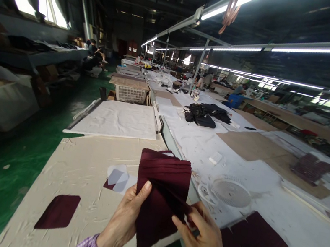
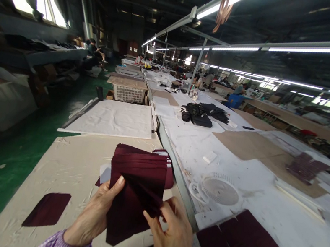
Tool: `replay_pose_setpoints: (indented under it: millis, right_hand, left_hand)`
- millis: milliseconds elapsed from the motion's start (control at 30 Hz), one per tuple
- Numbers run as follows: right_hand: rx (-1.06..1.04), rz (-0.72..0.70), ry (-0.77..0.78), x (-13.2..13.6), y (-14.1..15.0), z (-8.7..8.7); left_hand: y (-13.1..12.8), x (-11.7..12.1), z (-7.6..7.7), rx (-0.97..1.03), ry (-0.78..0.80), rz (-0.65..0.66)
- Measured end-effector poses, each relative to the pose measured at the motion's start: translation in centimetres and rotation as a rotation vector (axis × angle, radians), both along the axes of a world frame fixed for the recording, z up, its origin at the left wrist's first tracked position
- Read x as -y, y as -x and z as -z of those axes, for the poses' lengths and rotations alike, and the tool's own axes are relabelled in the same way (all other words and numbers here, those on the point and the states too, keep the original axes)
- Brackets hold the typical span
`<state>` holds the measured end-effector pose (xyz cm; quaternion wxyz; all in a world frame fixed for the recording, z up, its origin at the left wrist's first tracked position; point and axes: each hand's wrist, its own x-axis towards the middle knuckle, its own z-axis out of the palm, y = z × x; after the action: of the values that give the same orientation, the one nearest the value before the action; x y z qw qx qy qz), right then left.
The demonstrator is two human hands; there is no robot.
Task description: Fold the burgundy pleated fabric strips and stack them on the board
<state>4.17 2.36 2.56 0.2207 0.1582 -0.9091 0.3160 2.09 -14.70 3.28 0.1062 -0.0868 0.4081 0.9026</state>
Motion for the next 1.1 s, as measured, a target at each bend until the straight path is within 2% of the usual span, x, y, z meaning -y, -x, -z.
replay_pose_setpoints:
  millis: [133, 233, 400, 633, 833, 1100]
  right_hand:
    - [-0.007, 0.058, -0.038, -0.3, 0.2, 0.2]
    - [0.015, 0.023, -0.032, -0.3, 0.2, 0.1]
    - [-0.056, 0.014, 0.07, 0.2, -0.1, -0.5]
    - [0.226, -0.011, 0.273, 0.2, -0.2, -0.6]
    - [0.27, -0.033, 0.217, -0.5, -0.2, -0.8]
    - [0.269, 0.025, 0.211, -0.7, -0.3, -0.1]
  left_hand:
    - [0.1, 0.3, 0.1, 0.039, 0.058, 0.0]
    - [0.1, 0.4, 0.0, 0.038, 0.086, -0.016]
    - [0.0, 0.2, -0.3, 0.022, 0.004, 0.033]
    - [-0.4, -0.1, 0.6, 0.019, -0.087, 0.127]
    - [-0.5, -0.1, 1.1, -0.019, -0.118, 0.138]
    - [-0.3, 0.0, 0.3, 0.065, -0.159, 0.111]
